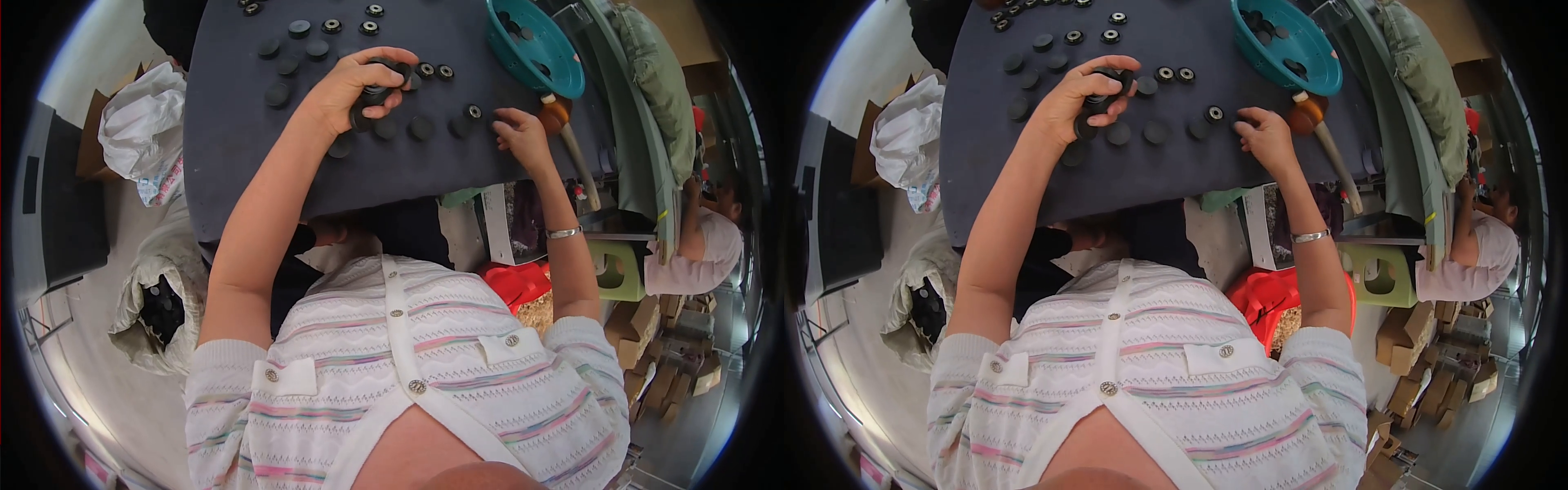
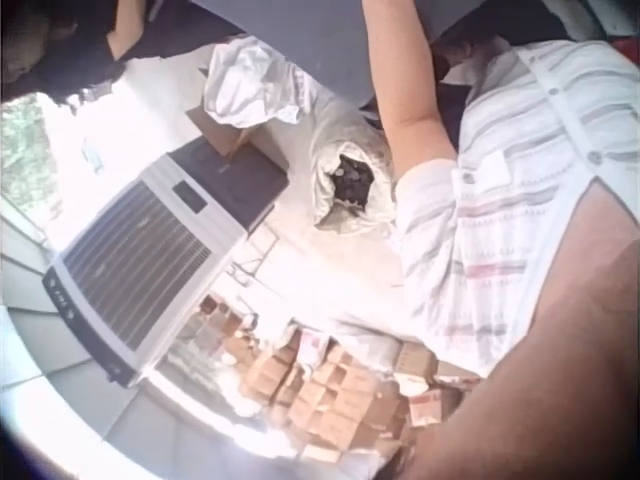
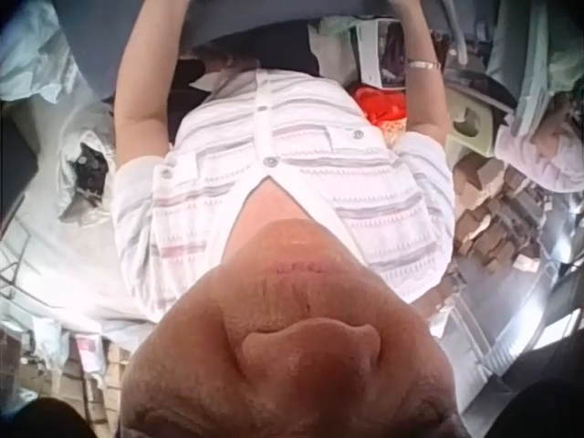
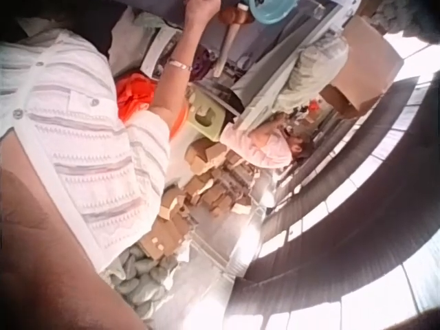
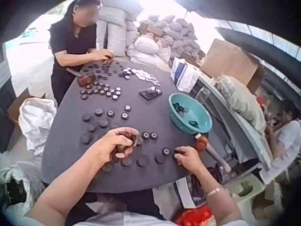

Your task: The person joins black plastic caps by hand, hammers them with a mallet, and fits metal bearings into the assembled caps.

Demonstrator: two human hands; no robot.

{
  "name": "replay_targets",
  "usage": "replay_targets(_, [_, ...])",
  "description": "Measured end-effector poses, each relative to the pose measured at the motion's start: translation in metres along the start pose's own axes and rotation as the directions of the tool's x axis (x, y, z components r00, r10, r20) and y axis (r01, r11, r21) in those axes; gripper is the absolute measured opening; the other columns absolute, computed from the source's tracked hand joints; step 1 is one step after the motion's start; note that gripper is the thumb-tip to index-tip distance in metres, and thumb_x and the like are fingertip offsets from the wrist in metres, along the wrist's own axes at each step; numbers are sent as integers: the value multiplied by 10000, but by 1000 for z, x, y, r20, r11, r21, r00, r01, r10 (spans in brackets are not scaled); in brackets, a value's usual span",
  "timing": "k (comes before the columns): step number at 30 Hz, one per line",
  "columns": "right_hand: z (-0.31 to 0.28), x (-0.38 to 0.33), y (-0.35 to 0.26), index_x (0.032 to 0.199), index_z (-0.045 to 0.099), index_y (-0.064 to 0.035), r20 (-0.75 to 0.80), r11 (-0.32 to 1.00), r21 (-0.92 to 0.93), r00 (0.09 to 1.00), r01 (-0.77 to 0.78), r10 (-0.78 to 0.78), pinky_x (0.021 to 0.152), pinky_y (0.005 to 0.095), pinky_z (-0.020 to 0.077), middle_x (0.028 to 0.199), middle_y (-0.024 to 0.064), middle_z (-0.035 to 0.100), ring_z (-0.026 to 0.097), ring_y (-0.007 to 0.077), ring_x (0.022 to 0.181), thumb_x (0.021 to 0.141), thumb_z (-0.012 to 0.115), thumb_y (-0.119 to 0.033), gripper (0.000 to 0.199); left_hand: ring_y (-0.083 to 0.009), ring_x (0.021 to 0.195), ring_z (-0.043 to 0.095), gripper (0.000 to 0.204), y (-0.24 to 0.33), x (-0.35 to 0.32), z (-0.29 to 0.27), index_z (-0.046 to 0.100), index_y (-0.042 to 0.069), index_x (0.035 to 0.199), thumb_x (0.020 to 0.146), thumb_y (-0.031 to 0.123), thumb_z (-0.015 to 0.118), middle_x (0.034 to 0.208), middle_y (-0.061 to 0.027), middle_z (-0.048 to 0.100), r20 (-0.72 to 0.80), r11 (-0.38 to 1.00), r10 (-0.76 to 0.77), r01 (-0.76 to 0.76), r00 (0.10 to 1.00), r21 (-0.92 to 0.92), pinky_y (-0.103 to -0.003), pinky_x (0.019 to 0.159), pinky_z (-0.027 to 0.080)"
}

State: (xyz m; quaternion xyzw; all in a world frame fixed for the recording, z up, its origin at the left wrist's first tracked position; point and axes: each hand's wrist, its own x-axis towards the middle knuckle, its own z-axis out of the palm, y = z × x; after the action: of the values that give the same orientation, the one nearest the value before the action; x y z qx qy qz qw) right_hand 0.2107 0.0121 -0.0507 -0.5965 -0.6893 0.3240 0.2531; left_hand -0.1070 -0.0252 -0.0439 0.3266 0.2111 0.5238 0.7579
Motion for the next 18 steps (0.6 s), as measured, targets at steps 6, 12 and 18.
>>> replay_targets(6, [-6,1,-7,1081,617,-12,94,847,-436,952,304,-292,582,268,474,834,67,490,565,148,653,762,695,-41,329,-155,578,542,360,-2,3,-2,563,-30,1119,759,-22,582,881,-163,566,7,1000,-8,8,1000,23,-202,363,360])
replay_targets(12, [0,8,-39,1078,630,-32,221,840,-370,916,397,-335,744,352,475,907,128,539,581,288,815,750,689,-52,334,-160,587,541,385,-4,4,-6,550,-28,1143,761,-10,593,915,-170,560,14,999,-11,11,1000,35,-202,362,362])
replay_targets(18, [2,16,-42,1099,633,-41,304,760,-430,870,488,-387,759,361,475,904,122,542,578,300,836,745,699,-63,360,-160,588,544,388,-3,5,-6,548,-33,1144,760,-11,595,917,-171,562,12,1000,-9,9,1000,22,-203,362,369])
